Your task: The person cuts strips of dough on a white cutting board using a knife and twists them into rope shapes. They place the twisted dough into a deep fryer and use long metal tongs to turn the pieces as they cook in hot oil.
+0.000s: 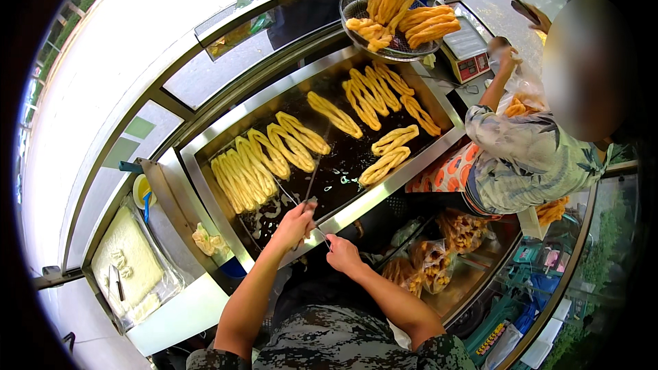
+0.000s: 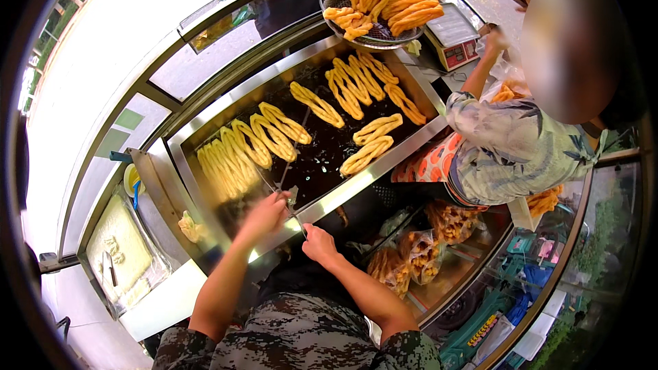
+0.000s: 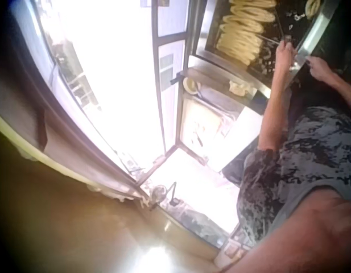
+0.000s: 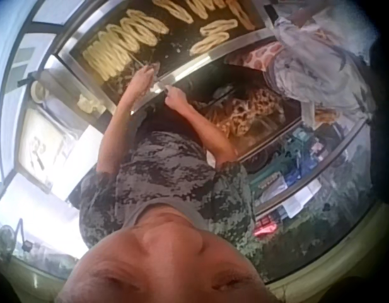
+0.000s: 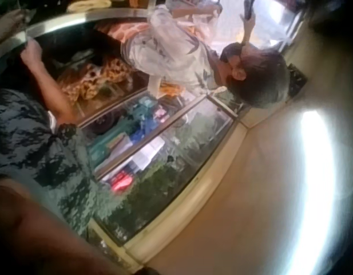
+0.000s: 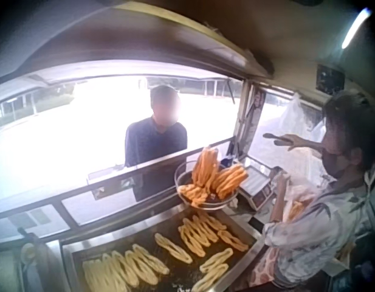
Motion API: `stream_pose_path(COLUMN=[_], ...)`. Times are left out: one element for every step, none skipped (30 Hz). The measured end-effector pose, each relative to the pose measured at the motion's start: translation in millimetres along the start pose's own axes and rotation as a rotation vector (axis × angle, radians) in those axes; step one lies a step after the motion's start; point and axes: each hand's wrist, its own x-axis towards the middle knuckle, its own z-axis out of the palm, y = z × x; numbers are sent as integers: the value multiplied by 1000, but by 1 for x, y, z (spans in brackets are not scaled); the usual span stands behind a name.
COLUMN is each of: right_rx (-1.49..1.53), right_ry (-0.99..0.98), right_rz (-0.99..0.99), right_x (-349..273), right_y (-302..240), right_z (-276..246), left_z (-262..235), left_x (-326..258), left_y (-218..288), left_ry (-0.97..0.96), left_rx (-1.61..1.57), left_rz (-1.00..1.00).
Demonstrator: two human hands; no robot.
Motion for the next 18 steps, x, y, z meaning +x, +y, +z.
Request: stream_pose_path(right_rx=[-10,-22,-22,-17,-11,-8,-3,2,-2,-4,-7,-9,-11,-13,-10,-6,-2,0], right_ry=[-19,-37,-22,-1,15,17,21,25,14,4,-7,-13,-16,-19,-22,-25,-29,-25], right_rz=[6,10,-3,-4,-9,-9,-8,-7,-1,8,16,7,-1,-10,-6,-3,0,2], right_x=[-1,-1,1,1,1,1,1,1,1,1,1,2,3,3,3,4,5,5], right_y=[-4,-5,-5,-1,0,2,2,2,2,0,-1,-2,-1,-1,-1,0,0,1], right_z=[-2,-4,-4,-1,1,3,2,1,1,-1,-3,-4,-5,-6,-7,-6,-6,-6], left_z=[4,10,15,23,26,28,30,32,33,34,34,33,32,26,19,13,9,5], left_x=[3,17,35,52,62,70,77,83,86,88,89,91,91,90,88,82,78,74], left_y=[25,27,21,16,18,19,23,26,28,30,32,34,33,30,27,22,19,15], left_ry=[-50,-57,-63,-82,-64,-45,-28,-14,-14,-16,-18,-50,-124,-197,-270,-340,-338,-335], left_rx=[-146,-198,-250,-297,-241,-186,-128,-92,-100,-106,-112,-186,-345,-504,-663,-778,-814,-851], left_rz=[-118,-118,-118,-122,-133,-143,-153,-175,-189,-205,-220,-249,-257,-263,-268,-223,-217,-211])
